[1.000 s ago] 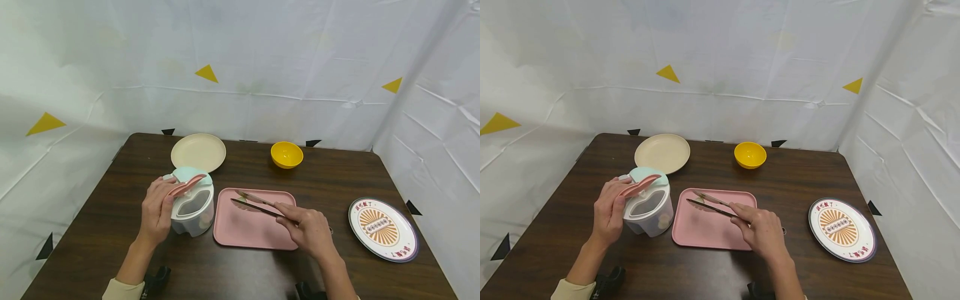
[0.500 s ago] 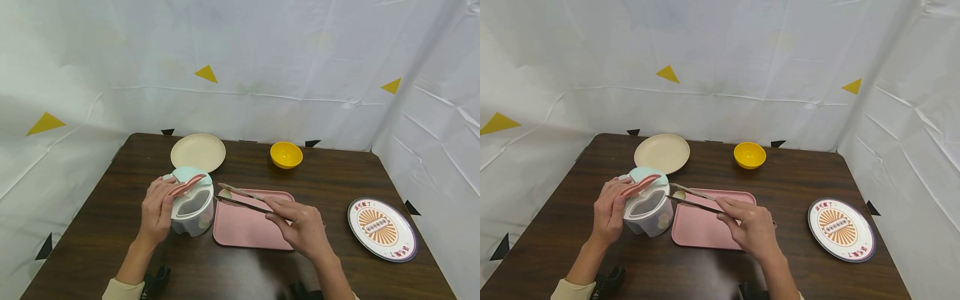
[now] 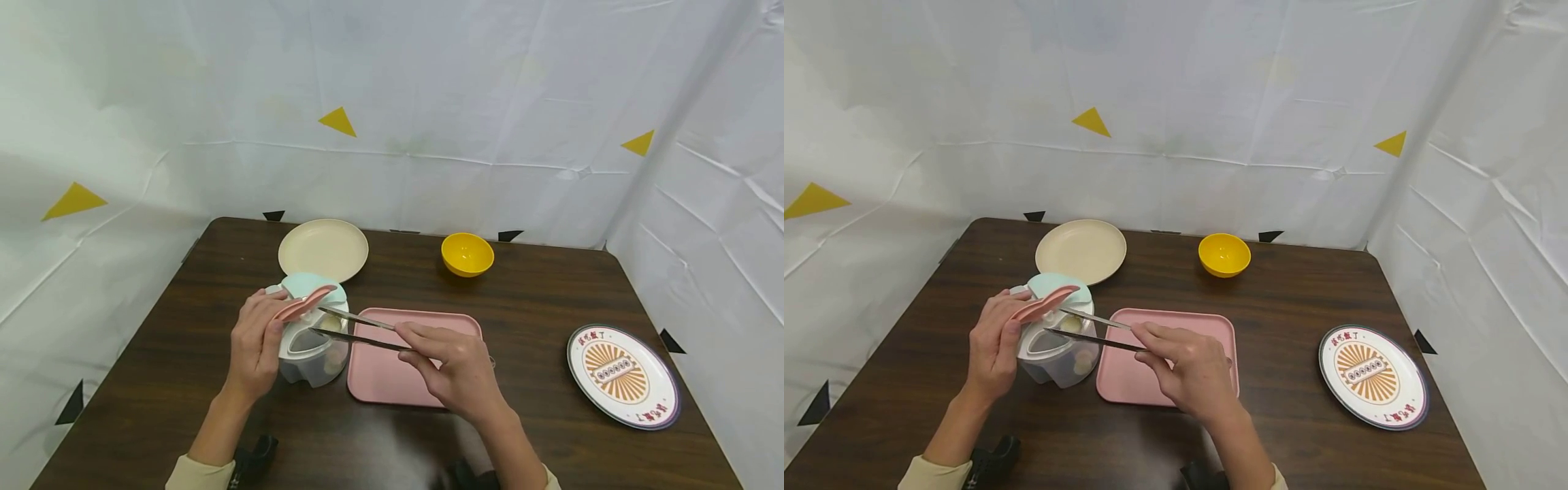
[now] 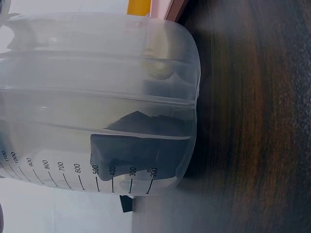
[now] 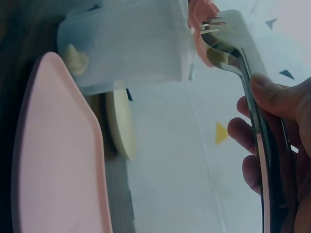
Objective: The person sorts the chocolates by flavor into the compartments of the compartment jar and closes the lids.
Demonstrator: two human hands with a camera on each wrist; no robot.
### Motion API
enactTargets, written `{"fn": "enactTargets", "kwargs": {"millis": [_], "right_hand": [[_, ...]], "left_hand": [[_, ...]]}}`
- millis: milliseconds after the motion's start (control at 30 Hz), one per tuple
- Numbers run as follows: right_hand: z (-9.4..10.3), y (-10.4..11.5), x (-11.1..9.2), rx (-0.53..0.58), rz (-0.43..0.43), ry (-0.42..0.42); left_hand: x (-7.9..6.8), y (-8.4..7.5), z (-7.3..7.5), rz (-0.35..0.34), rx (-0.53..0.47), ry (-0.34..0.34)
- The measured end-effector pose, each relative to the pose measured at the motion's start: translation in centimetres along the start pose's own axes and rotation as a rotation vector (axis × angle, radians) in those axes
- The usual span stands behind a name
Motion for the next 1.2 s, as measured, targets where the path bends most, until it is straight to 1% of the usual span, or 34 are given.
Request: {"fn": "enactTargets", "kwargs": {"millis": [133,300,500,767,900,1067,1200], "right_hand": [[-0.6,0.0,0.2,-0.003,-0.004,0.010],[-1.2,0.0,0.3,-0.048,-0.006,0.020],[-1.7,-0.2,0.3,-0.052,-0.033,0.039],[-1.8,-0.3,0.4,-0.059,-0.041,0.047],[-1.8,-0.3,0.4,-0.062,-0.044,0.054],[-1.8,-0.3,0.4,-0.074,-0.047,0.063],[-1.7,-0.4,0.3,-0.086,-0.049,0.062]], "left_hand": [[0.0,0.0,0.0,-0.007,-0.002,-0.001],[0.1,0.0,0.0,-0.006,0.006,0.003],[0.0,0.1,0.0,0.003,0.003,0.002],[0.1,0.0,0.0,-0.005,0.008,0.004],[0.1,0.0,-0.1,0.001,0.016,0.014],[0.0,0.0,-0.1,-0.001,0.011,0.003],[0.0,0.0,-0.1,0.007,0.020,0.010]]}}
Point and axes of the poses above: each hand's wrist, its own x-axis towards the middle knuckle, its own z-axis out of the back of the hand, y = z × x, the point moved 7 cm from there along x, towards the middle knuckle, and after that the axes turned 13 degrees about x, right-handed, at the moved point
